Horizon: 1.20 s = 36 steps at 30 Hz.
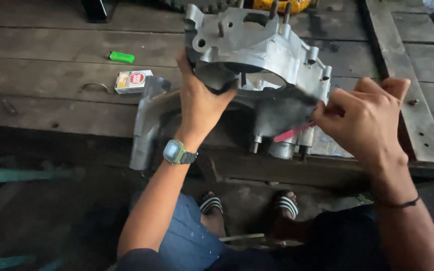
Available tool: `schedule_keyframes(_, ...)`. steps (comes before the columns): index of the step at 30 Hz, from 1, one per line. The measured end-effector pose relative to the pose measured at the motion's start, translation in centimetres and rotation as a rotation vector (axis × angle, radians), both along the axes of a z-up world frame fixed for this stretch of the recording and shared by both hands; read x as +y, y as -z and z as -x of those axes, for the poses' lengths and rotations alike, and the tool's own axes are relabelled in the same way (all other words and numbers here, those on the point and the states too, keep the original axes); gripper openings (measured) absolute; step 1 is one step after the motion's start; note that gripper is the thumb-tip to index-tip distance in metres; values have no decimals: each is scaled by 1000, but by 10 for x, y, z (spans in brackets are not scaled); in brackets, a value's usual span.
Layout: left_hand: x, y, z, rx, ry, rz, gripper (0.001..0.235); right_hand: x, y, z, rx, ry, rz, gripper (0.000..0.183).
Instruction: Cleaning a motorcycle engine casing using a toothbrush at a workbench
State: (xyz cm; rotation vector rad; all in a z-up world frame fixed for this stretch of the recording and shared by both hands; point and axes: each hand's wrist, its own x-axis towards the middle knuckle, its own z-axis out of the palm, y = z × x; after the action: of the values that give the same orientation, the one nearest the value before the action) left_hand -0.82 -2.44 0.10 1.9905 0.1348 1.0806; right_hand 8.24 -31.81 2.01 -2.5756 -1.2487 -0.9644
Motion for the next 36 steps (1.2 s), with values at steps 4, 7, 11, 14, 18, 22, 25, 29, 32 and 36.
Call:
schedule_keyframes(4,-6,-5,4,0,-22,12,97,-27,12,-30,-36,83,-40,35)
schedule_keyframes(7,-5,-6,0,-12,-11,40,87,-11,3,-15,-25,129,9,26)
schedule_keyframes(11,-2,-1,0,-88,34,6,72,-16,10,-20,6,71,36,36)
schedule_keyframes(14,1,-4,1,-153,101,-28,57,-16,5,-18,22,143,32,30)
schedule_keyframes(18,6,-1,0,-102,138,-1,58,12,1,10,47,-46,82,41)
schedule_keyframes(22,9,-2,3,-52,145,-20,63,-14,11,-16,69,92,29,29)
schedule_keyframes(25,9,-6,-1,-53,129,-48,58,-5,1,-10,50,94,-5,25)
schedule_keyframes(29,7,-5,0,-73,107,-53,59,-18,7,-25,18,41,19,41)
schedule_keyframes(32,10,-2,0,-93,117,-68,53,-21,11,-21,-4,93,1,31)
schedule_keyframes(36,22,18,-6,-79,85,-106,62,-10,10,-9,52,-28,-10,24)
